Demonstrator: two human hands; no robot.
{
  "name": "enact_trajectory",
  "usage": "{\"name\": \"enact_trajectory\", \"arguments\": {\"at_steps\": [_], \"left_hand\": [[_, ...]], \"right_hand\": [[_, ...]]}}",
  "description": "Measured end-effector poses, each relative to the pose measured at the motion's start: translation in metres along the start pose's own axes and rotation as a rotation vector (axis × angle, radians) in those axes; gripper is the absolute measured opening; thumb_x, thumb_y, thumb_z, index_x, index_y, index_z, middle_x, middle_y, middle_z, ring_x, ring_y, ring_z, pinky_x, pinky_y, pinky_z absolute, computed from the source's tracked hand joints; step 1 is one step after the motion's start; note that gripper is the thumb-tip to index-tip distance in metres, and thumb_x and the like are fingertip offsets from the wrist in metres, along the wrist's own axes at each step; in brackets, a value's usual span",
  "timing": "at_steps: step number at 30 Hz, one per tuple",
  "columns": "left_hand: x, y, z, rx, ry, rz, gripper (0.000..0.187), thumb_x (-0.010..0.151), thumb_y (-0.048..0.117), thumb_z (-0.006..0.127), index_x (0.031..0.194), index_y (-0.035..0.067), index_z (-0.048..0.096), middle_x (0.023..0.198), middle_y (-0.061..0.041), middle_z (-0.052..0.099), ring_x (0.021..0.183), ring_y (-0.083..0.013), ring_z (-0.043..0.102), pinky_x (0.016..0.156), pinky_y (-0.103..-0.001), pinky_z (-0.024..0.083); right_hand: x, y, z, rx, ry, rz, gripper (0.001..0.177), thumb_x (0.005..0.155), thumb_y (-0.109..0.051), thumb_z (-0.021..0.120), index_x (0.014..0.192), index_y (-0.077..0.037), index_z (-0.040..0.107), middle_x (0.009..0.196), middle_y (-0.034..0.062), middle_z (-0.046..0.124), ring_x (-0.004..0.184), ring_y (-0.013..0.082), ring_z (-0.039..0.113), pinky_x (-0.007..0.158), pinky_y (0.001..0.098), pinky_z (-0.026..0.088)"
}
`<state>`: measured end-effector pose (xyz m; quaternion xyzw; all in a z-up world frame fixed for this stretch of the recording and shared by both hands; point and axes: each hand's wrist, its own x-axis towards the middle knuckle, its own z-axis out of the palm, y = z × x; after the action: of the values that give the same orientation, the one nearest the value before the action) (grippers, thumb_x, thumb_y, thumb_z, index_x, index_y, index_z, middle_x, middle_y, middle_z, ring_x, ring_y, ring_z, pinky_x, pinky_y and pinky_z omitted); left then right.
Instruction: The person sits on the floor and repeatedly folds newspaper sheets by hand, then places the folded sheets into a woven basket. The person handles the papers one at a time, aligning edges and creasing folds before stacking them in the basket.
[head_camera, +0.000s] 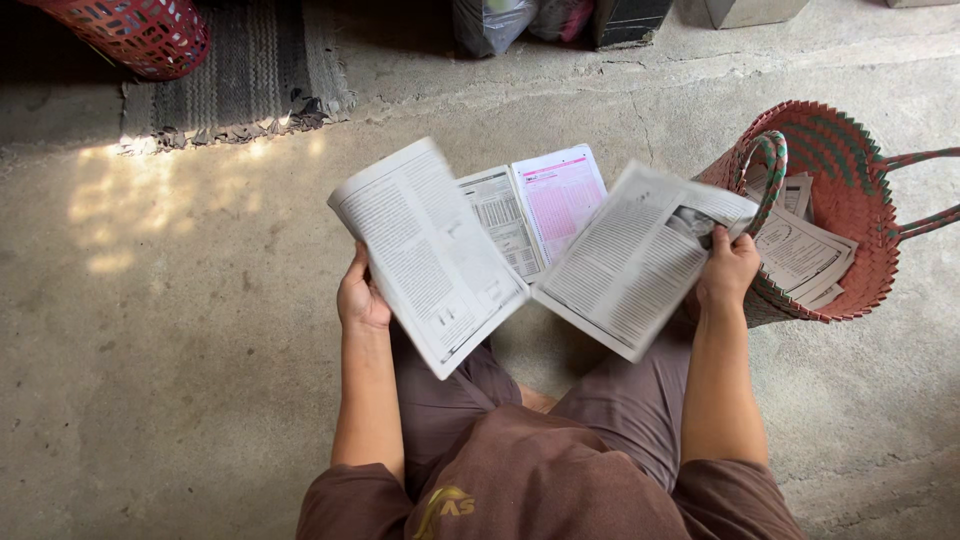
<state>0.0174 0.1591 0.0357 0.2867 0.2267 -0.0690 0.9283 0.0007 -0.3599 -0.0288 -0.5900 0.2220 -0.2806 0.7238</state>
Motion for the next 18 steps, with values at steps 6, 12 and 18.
{"name": "enact_trajectory", "arguments": {"at_steps": [6, 12, 18], "left_hand": [[0.043, -0.076, -0.005, 0.161, 0.088, 0.228, 0.035, 0.094, 0.024, 0.071, 0.117, -0.003, 0.071, 0.101, -0.012, 0.076, 0.082, -0.0178, 0.071, 0.071, -0.030, 0.060], [0.053, -0.094, -0.007, 0.250, -0.015, 0.482, 0.026, 0.096, 0.018, 0.077, 0.112, -0.003, 0.075, 0.100, -0.011, 0.076, 0.085, -0.0157, 0.070, 0.075, -0.027, 0.059], [0.027, -0.143, 0.031, 0.343, -0.159, 0.297, 0.022, 0.092, 0.017, 0.075, 0.106, -0.001, 0.075, 0.094, -0.007, 0.077, 0.081, -0.0137, 0.073, 0.074, -0.029, 0.065]], "right_hand": [[-0.066, -0.031, 0.090, -0.348, -0.083, -0.422, 0.073, 0.088, 0.011, 0.065, 0.151, -0.014, 0.039, 0.130, 0.0016, 0.056, 0.082, 0.0082, 0.052, 0.076, 0.0220, 0.050], [-0.084, -0.079, 0.152, -0.771, -0.293, -0.499, 0.026, 0.098, 0.006, 0.059, 0.109, -0.009, 0.078, 0.103, 0.0117, 0.076, 0.092, 0.0171, 0.074, 0.082, 0.0300, 0.062], [-0.143, -0.067, 0.199, -0.681, -0.783, -0.228, 0.033, 0.089, -0.020, 0.075, 0.119, -0.006, 0.074, 0.109, 0.0114, 0.071, 0.094, 0.0220, 0.073, 0.078, 0.0327, 0.061]]}}
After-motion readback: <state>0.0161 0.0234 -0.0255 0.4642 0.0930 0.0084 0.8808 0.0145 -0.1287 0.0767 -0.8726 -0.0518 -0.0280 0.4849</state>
